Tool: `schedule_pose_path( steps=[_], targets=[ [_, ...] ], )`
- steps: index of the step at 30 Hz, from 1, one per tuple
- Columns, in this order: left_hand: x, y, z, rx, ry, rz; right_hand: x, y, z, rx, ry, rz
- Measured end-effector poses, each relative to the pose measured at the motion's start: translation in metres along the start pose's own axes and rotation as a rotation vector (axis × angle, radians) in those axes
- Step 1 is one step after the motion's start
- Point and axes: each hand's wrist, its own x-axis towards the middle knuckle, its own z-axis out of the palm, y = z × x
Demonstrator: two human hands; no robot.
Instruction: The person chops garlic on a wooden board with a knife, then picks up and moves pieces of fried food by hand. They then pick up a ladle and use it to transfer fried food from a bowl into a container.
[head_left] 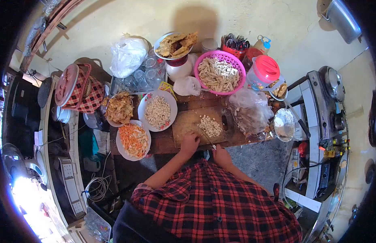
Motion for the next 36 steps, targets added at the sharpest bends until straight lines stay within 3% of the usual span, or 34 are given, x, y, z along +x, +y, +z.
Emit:
schedule_pose_path(
  steps=[14,20,32,36],
  targets=[
    [0.002,-0.007,0.009,0.011,-0.032,-0.106,0.021,-0.006,0.015,-0.02,-0.025,0.044],
    [0.0,-0.009,0.008,0.03,0.015,0.003,0.011,-0.011,0.008,0.008,-0.004,0.037],
    [-0.001,-0.002,0.002,0.012,-0.01,-0.11,0.027,-0.021,0.018,-0.065,-0.049,0.08],
    [-0.003,-0.009,0.003,-0.019,0.024,-0.05,0.027,-0.021,0.018,-0.058,-0.043,0.069]
  ],
)
